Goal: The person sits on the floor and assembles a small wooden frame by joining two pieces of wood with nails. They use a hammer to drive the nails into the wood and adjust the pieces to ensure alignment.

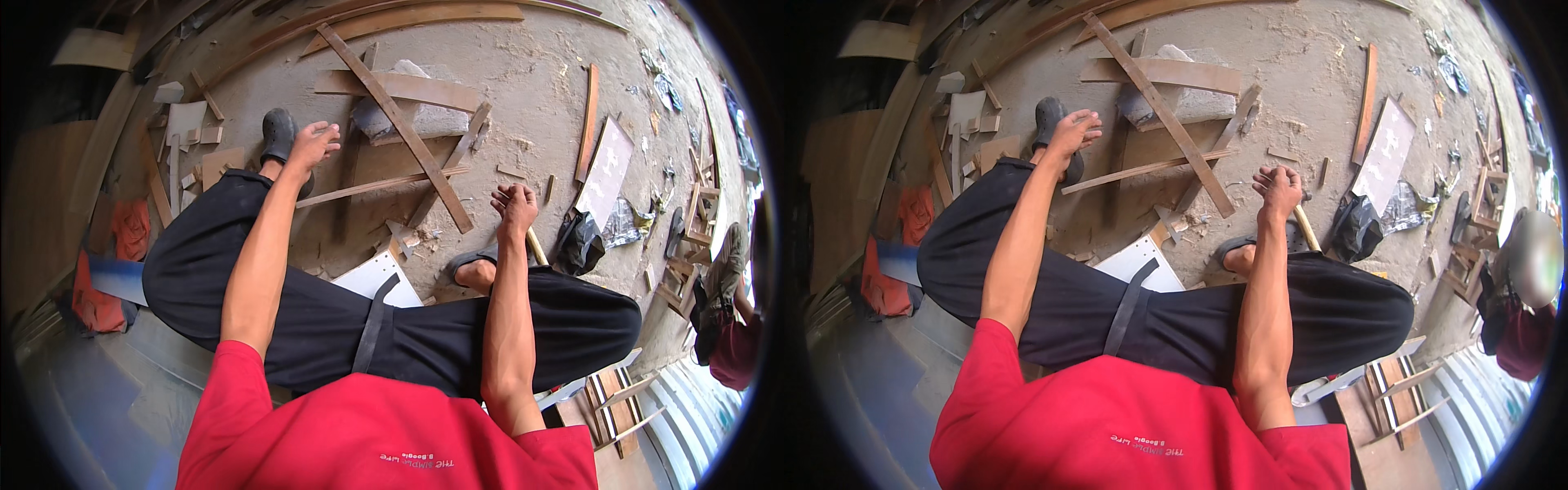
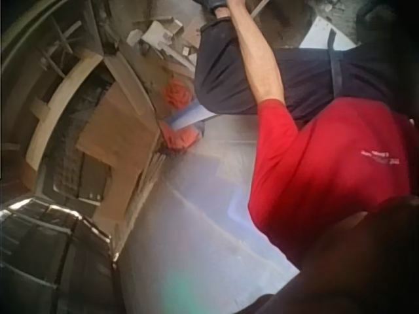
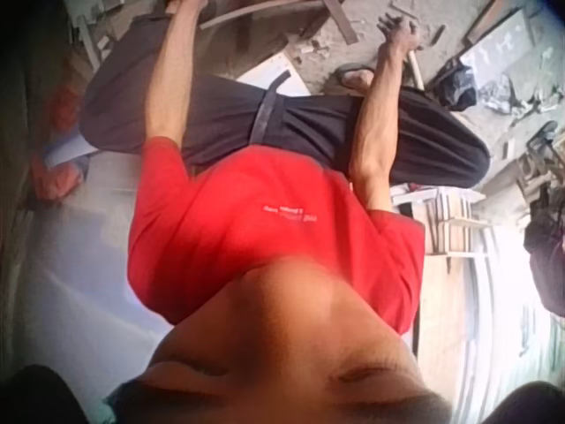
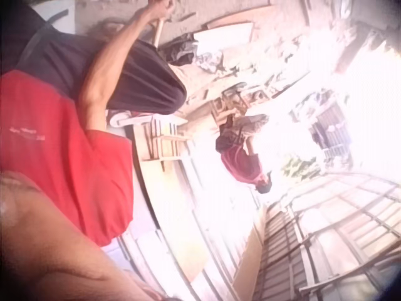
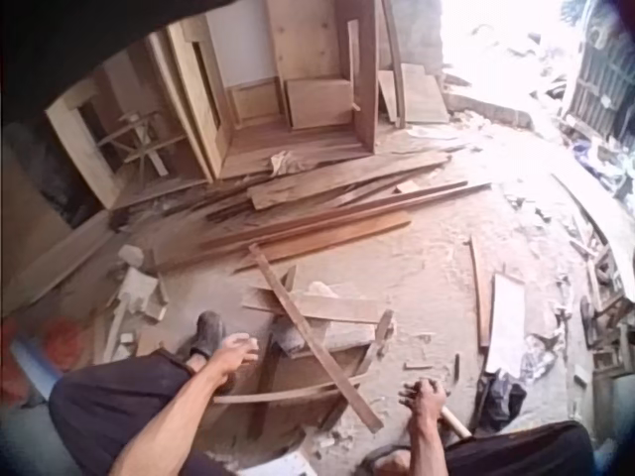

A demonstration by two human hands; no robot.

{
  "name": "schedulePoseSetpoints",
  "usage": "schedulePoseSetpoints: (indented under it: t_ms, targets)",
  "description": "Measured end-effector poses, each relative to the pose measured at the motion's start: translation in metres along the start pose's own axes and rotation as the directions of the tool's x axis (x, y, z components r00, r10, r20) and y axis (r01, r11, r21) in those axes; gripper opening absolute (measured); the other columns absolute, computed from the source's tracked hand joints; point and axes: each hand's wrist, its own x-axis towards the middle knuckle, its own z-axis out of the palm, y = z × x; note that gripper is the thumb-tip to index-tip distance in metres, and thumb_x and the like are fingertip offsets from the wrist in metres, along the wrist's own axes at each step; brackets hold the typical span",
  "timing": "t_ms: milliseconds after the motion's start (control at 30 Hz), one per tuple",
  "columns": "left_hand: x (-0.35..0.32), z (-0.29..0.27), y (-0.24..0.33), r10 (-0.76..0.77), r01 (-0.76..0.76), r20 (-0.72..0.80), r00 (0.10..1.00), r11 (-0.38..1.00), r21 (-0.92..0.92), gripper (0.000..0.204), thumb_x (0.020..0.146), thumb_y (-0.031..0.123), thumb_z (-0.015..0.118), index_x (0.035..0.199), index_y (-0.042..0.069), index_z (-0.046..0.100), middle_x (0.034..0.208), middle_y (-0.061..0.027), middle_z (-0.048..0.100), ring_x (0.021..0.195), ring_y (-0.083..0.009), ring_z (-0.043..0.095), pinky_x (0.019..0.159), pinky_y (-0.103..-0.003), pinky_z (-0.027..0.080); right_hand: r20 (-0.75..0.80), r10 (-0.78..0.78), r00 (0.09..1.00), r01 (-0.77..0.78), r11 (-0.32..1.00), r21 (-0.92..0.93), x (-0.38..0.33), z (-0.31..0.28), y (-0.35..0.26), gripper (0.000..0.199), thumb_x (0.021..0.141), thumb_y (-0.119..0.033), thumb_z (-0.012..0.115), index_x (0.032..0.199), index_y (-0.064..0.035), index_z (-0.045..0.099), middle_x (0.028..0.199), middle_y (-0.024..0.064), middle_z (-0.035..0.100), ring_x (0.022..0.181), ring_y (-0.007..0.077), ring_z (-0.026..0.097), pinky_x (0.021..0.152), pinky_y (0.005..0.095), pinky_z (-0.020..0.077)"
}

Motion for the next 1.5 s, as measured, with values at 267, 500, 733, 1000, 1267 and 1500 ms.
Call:
schedulePoseSetpoints:
  t_ms: [267,500,733,1000,1267,1500]
  targets:
    - [-0.006,0.038,-0.019,0.092,-0.115,0.146,0.985,0.981,0.154,0.062,0.088,0.038,0.07,0.129,-0.004,0.051,0.108,-0.0123,0.067,0.09,-0.0148,0.064,0.079,-0.027,0.049,0.287,0.19,0.939,-0.076,0.928,-0.365,-0.016,0.018,0.004,0.033,0.083,-0.017,0.07,0.11,-0.0029,0.058,0.098,0.0104,0.07,0.084,0.0189,0.067,0.065,0.0312,0.0537]
    - [-0.01,0.118,-0.031,0.101,-0.149,0.287,0.953,0.977,0.151,0.07,0.087,0.038,0.07,0.132,-0.012,0.047,0.121,-0.0234,0.062,0.11,-0.0197,0.06,0.093,-0.029,0.047,0.421,0.275,0.864,0.043,0.795,-0.606,-0.026,0.015,0.006,0.04,0.08,-0.017,0.078,0.112,0.0011,0.063,0.095,0.01,0.071,0.082,0.0145,0.066,0.068,0.0268,0.0496]
    - [-0.004,0.139,-0.048,0.193,-0.202,0.097,0.976,0.976,0.084,0.063,0.083,0.034,0.072,0.124,-0.009,0.05,0.103,-0.019,0.068,0.092,-0.0249,0.065,0.081,-0.035,0.05,0.382,0.005,0.924,0.18,0.876,-0.447,-0.025,0.012,0.004,0.026,0.086,-0.013,0.07,0.107,0.0019,0.065,0.096,0.0113,0.072,0.083,0.0146,0.068,0.067,0.0264,0.0522]
    - [-0.047,0.154,-0.019,0.755,-0.726,-0.024,0.655,0.638,0.258,0.017,0.084,0.009,0.069,0.1,0.004,0.065,0.091,-0.0083,0.067,0.082,-0.0182,0.065,0.076,-0.03,0.052,0.517,-0.358,0.778,0.591,0.697,-0.406,-0.03,0.045,0.003,0.02,0.089,-0.016,0.068,0.105,-0.0047,0.072,0.096,0.008,0.071,0.081,0.0121,0.065,0.063,0.0249,0.0496]
    - [-0.068,0.16,0.002,0.683,-0.737,0.28,0.674,0.649,0.191,0.019,0.082,0.01,0.07,0.099,0.005,0.067,0.092,-0.0128,0.071,0.084,-0.0229,0.071,0.072,-0.033,0.055,0.552,-0.314,0.772,0.584,0.693,-0.422,-0.057,0.074,-0.025,0.023,0.089,-0.016,0.066,0.106,-0.0025,0.071,0.096,0.0133,0.072,0.085,0.0171,0.069,0.076,0.0288,0.0528]
    - [-0.067,0.16,0.013,0.633,-0.721,0.349,0.691,0.639,0.268,0.019,0.084,0.015,0.069,0.102,0.008,0.069,0.086,-0.0173,0.069,0.081,-0.0268,0.071,0.067,-0.035,0.054,0.614,-0.408,0.676,0.722,0.535,-0.44,-0.051,0.073,-0.031,0.025,0.083,-0.018,0.067,0.103,-0.0043,0.073,0.09,0.0169,0.069,0.079,0.0296,0.068,0.073,0.0338,0.0521]
